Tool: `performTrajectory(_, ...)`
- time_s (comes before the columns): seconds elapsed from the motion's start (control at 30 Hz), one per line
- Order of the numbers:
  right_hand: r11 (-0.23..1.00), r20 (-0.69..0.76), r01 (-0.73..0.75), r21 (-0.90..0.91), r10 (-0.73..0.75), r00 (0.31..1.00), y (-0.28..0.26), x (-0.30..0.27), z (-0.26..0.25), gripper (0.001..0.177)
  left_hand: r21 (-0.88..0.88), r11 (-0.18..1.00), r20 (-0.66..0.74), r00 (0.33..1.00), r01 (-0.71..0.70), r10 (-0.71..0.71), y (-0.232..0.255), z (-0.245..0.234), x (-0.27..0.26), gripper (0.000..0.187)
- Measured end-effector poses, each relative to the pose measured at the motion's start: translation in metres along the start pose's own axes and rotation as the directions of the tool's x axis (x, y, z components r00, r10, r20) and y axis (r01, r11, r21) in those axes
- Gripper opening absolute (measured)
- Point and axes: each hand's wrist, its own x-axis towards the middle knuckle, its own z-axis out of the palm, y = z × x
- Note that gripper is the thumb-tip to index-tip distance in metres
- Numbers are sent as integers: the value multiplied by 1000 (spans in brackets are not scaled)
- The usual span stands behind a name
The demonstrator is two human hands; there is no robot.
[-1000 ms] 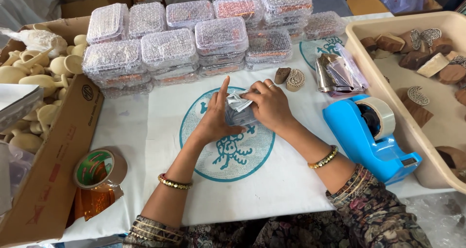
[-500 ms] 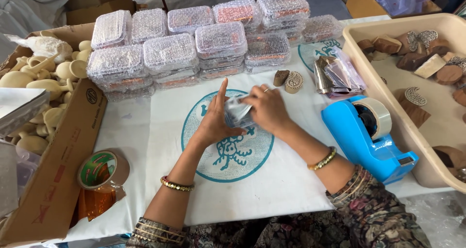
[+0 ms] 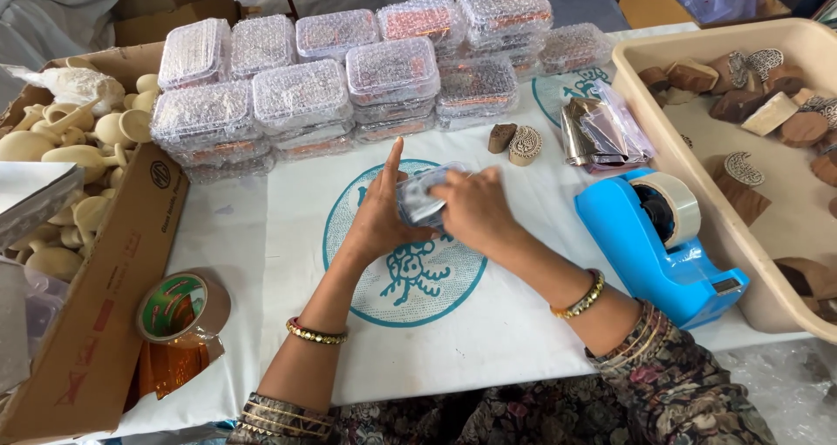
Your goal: The person places a small white cloth into a clear plastic container, then adds a piece of orange metallic foil and a small wooden block. They close the container and wrap it in bubble wrap.
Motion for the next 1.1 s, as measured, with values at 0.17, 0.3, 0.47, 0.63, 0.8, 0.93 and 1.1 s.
performTrajectory(0.17, 955, -18, 186, 231, -187, 982, -9, 3, 14, 27, 24, 998, -43, 998, -52, 53, -20, -4, -1, 157)
performTrajectory(0.3, 977, -60, 131, 165, -123, 991, 16, 10, 16, 31, 72, 997, -23, 999, 34, -33, -12, -7, -1, 157)
performTrajectory(0.47, 957, -28, -193, 216, 204, 979, 38, 8, 17, 27, 188, 976, 12, 994, 105, -110, -11, -1, 3, 156)
performTrajectory(0.63, 871, -115, -130, 474, 208, 971, 54, 10, 54, 31, 230, 973, 22, 999, 24, -30, 19, -8, -5, 124)
performTrajectory(0.8, 230, 61, -177, 957, 437, 897, 58, 9, 75, 32, 207, 978, -183, 980, -39, 77, 35, 3, -8, 128)
performTrajectory(0.93, 101, 6, -61, 993, 475, 880, 41, 4, 66, 36, -28, 994, -245, 964, 103, -107, 33, 6, -6, 119)
performTrajectory(1.1, 311, -156, 42, 949, 350, 924, 18, 1, 38, 38, -475, 871, -112, 974, 123, -199, 14, 14, -4, 98)
